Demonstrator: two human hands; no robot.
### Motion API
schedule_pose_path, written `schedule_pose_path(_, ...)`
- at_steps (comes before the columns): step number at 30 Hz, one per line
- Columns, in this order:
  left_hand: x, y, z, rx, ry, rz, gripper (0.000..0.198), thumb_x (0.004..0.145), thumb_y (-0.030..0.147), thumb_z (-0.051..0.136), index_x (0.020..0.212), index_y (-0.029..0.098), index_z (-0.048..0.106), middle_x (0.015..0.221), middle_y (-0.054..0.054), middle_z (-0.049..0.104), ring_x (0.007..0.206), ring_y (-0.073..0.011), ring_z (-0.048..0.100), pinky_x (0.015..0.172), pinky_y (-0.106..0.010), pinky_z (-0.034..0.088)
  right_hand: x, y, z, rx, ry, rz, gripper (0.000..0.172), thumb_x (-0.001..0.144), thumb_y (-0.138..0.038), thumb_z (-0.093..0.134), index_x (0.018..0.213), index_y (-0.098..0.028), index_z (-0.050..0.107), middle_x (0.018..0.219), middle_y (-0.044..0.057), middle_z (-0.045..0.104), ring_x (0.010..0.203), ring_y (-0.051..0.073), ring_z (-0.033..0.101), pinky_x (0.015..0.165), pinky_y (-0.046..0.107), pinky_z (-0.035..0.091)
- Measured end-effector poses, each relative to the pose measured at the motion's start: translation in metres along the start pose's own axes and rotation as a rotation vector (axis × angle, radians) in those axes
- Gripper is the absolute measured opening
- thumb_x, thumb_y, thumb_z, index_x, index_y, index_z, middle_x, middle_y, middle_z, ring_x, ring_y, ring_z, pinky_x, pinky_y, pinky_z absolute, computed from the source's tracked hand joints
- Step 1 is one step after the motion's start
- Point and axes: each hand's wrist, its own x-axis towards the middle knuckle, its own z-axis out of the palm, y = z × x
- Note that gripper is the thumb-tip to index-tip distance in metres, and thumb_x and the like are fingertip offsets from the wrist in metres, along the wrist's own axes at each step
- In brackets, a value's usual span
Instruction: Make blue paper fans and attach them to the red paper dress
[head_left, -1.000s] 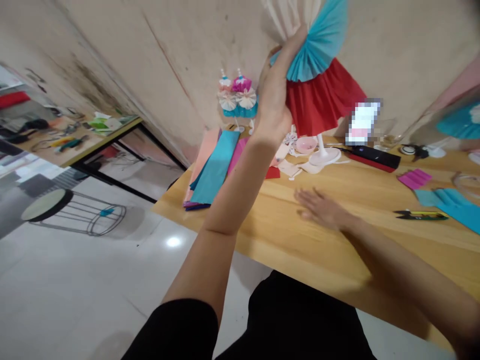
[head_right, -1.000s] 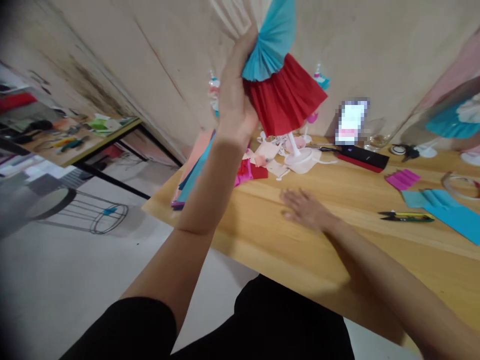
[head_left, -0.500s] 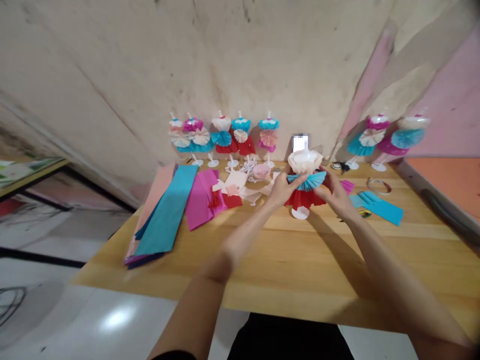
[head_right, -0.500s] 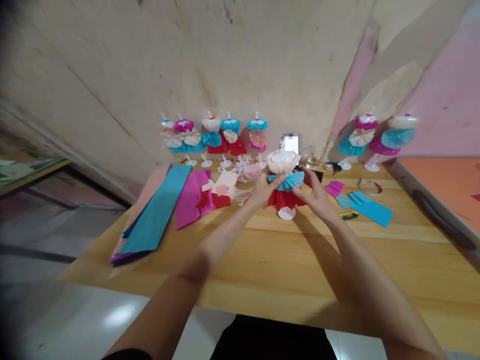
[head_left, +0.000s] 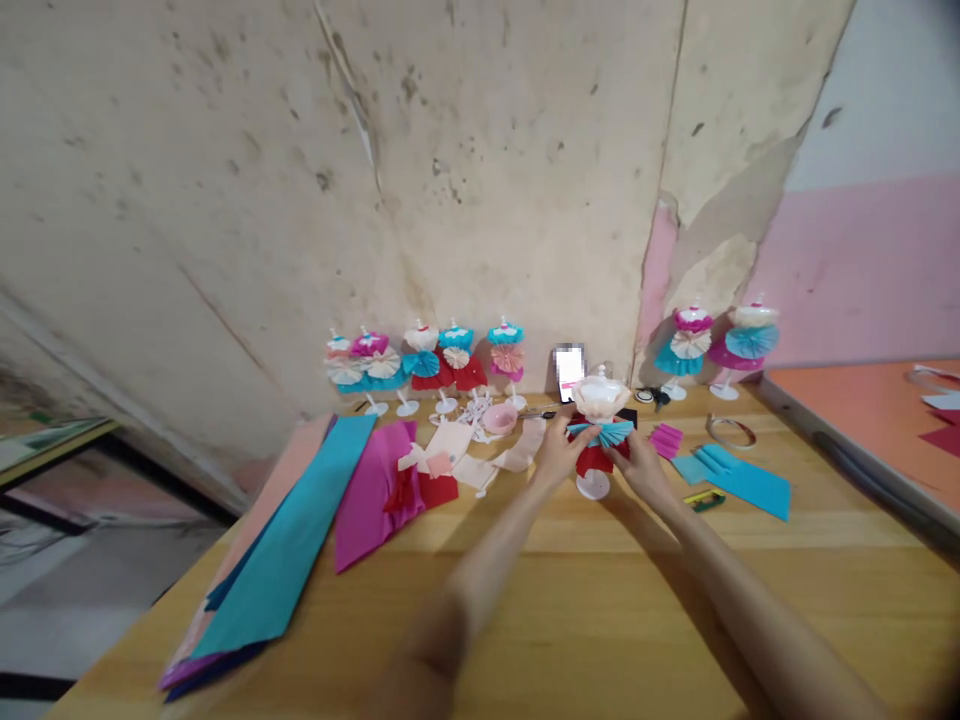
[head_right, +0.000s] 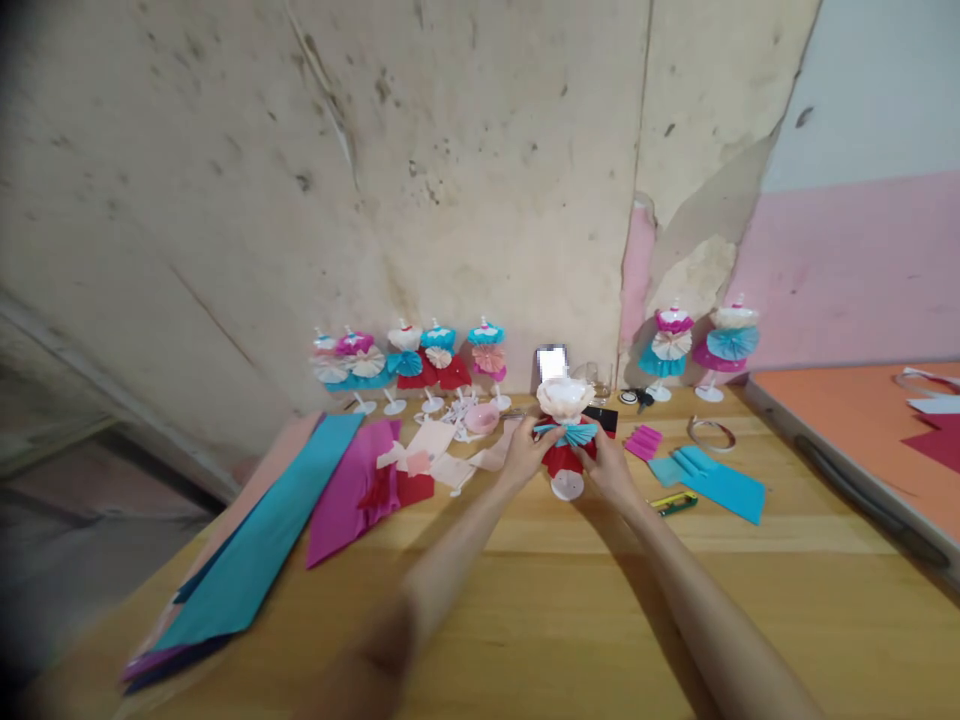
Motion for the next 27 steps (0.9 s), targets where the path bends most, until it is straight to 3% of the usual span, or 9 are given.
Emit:
schedule_pose_path(6,0.001,0.014,0.002,-0.120,-0.050,-0.117,0.043,0.086,0.045,0.066,0.120,0.019,0.061,0.119,-0.010,0.069,0.107,-0.0246,0.065,0.094,-0.037,0.050,0.003,0.004,0.007,0.032,-0.044,0.007,0.022,0.086,-0.035,0.059,0.105,-0.024,0.060,0.101,0.009,0.071,0.089,0.031,0.067,0.079,0.049,0.054)
schedule_pose_path(10,0.004,0.021,-0.003,-0.143,-0.054,-0.152,0.047,0.081,0.045,0.071,0.117,0.016,0.063,0.121,-0.011,0.068,0.109,-0.0260,0.065,0.094,-0.037,0.051,0.004,-0.008,-0.001,0.073,-0.084,0.007,0.023,0.088,-0.036,0.058,0.105,-0.022,0.062,0.104,0.009,0.071,0.093,0.032,0.067,0.084,0.051,0.054)
schedule_pose_path(13,0.007,0.024,-0.014,-0.122,-0.063,-0.198,0.048,0.077,0.045,0.075,0.115,0.016,0.066,0.120,-0.011,0.069,0.110,-0.0264,0.064,0.098,-0.039,0.050,0.006,-0.022,-0.017,0.182,-0.230,0.032,0.046,0.084,-0.042,0.066,0.126,-0.024,0.056,0.119,0.009,0.068,0.106,0.031,0.065,0.090,0.049,0.054)
schedule_pose_path(16,0.010,0.027,-0.026,-0.140,-0.109,-0.254,0.051,0.077,0.044,0.075,0.117,0.015,0.065,0.116,-0.011,0.070,0.106,-0.0262,0.066,0.096,-0.040,0.051,0.009,-0.035,-0.030,0.359,-0.367,0.064,0.074,0.084,-0.048,0.067,0.148,-0.032,0.034,0.144,0.009,0.052,0.128,0.028,0.054,0.101,0.047,0.050)
schedule_pose_path(18,0.010,0.031,-0.032,-0.166,-0.128,-0.273,0.053,0.077,0.043,0.075,0.121,0.015,0.063,0.117,-0.012,0.070,0.105,-0.0259,0.067,0.095,-0.040,0.052,0.011,-0.043,-0.031,0.396,-0.297,0.067,0.076,0.085,-0.050,0.065,0.150,-0.034,0.029,0.148,0.009,0.049,0.132,0.027,0.051,0.104,0.047,0.048)
schedule_pose_path(20,0.009,0.034,-0.035,-0.165,-0.124,-0.279,0.053,0.077,0.042,0.076,0.121,0.015,0.063,0.120,-0.012,0.069,0.107,-0.0259,0.066,0.095,-0.040,0.052,0.012,-0.050,-0.027,0.381,-0.169,0.061,0.070,0.086,-0.050,0.064,0.147,-0.032,0.034,0.140,0.009,0.056,0.128,0.027,0.054,0.104,0.048,0.047)
schedule_pose_path(23,0.007,0.039,-0.033,-0.151,-0.155,-0.293,0.053,0.075,0.041,0.077,0.119,0.015,0.065,0.119,-0.012,0.069,0.108,-0.0264,0.066,0.095,-0.039,0.052,0.011,-0.061,-0.020,0.303,-0.024,0.027,0.055,0.088,-0.045,0.064,0.137,-0.028,0.048,0.121,0.008,0.066,0.114,0.026,0.062,0.099,0.046,0.050)
schedule_pose_path(27,0.004,0.043,-0.028,-0.165,-0.237,-0.298,0.056,0.075,0.041,0.077,0.122,0.016,0.064,0.115,-0.011,0.071,0.107,-0.0262,0.066,0.094,-0.040,0.053,0.011,-0.068,-0.023,0.154,0.087,-0.039,0.034,0.090,-0.040,0.062,0.121,-0.026,0.059,0.110,0.007,0.069,0.099,0.025,0.066,0.090,0.044,0.052)
